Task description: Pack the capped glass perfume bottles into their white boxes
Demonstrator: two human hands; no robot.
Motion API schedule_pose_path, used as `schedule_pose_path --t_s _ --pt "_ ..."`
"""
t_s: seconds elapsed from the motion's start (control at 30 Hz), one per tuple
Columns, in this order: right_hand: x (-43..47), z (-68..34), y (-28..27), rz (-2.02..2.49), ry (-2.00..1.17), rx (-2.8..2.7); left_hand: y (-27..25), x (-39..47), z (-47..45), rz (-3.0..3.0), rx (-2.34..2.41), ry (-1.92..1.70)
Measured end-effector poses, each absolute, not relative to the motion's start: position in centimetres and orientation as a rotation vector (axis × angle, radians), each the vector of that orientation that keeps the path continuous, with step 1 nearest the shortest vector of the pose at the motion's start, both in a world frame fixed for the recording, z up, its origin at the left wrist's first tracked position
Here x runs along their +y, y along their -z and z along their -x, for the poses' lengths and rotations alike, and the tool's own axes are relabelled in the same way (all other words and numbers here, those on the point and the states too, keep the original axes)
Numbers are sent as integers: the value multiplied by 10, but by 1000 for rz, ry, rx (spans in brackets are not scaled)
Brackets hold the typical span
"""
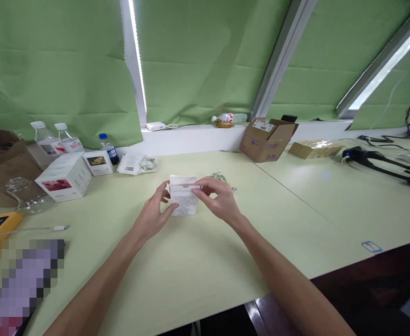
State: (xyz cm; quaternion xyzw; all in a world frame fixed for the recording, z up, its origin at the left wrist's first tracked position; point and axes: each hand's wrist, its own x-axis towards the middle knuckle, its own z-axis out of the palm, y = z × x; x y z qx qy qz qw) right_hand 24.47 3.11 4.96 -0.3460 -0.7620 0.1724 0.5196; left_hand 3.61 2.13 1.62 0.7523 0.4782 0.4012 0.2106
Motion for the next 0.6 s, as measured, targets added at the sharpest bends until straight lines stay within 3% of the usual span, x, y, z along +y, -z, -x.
schedule_pose_path --t_s 0.6 --pt "34 -244 -45 806 -321 -1927 -17 22 -37 -2097 1321 -1109"
